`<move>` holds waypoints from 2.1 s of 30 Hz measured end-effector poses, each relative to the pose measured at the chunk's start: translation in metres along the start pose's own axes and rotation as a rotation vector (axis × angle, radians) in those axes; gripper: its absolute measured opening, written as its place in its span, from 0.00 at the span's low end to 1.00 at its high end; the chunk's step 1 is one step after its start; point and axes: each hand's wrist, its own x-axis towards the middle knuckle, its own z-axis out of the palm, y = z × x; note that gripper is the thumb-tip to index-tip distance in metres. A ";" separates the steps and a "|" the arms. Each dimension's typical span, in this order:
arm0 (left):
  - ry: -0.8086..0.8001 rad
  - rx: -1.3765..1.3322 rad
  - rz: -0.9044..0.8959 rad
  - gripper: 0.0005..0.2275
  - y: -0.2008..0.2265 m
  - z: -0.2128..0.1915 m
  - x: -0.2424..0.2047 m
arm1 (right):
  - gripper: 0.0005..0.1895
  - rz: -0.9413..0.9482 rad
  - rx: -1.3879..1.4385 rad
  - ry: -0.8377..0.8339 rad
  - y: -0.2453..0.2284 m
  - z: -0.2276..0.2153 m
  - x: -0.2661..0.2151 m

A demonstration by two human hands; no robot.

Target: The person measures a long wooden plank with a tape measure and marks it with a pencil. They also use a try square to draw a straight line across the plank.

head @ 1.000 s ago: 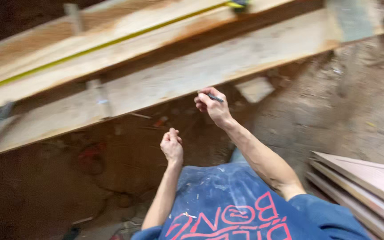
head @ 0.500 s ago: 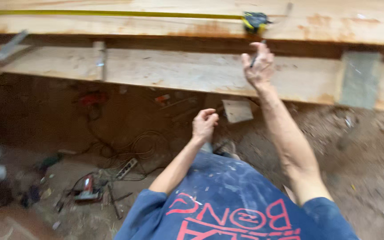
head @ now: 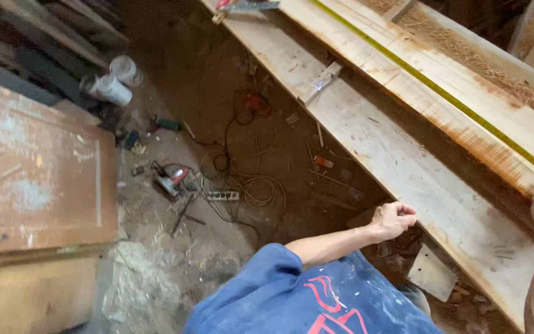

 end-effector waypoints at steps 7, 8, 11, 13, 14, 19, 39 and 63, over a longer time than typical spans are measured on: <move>0.023 0.041 0.035 0.14 0.034 0.036 0.038 | 0.14 -0.315 -0.459 0.184 0.019 -0.007 0.022; -0.008 0.047 0.009 0.14 0.044 0.043 0.042 | 0.15 -0.299 -0.565 0.082 0.016 -0.014 0.018; 0.063 -0.117 0.079 0.20 0.079 0.056 0.051 | 0.17 -0.219 -0.855 -0.208 -0.013 -0.041 -0.010; 0.185 -0.133 -0.165 0.28 0.102 0.054 0.062 | 0.19 -0.036 -0.609 -0.459 -0.044 -0.057 -0.035; 0.232 -0.365 -0.103 0.29 0.114 0.050 0.069 | 0.26 0.115 -0.265 -0.603 -0.057 -0.069 -0.054; 0.412 -1.093 0.162 0.21 0.123 -0.022 0.112 | 0.21 0.288 0.198 -0.914 -0.110 -0.080 -0.123; 0.241 -0.464 -0.003 0.11 0.055 -0.110 0.112 | 0.20 -0.063 0.110 -0.827 -0.150 0.045 -0.093; 0.151 -0.387 -0.022 0.11 0.044 -0.110 0.150 | 0.20 0.173 0.218 -0.876 -0.169 0.013 -0.068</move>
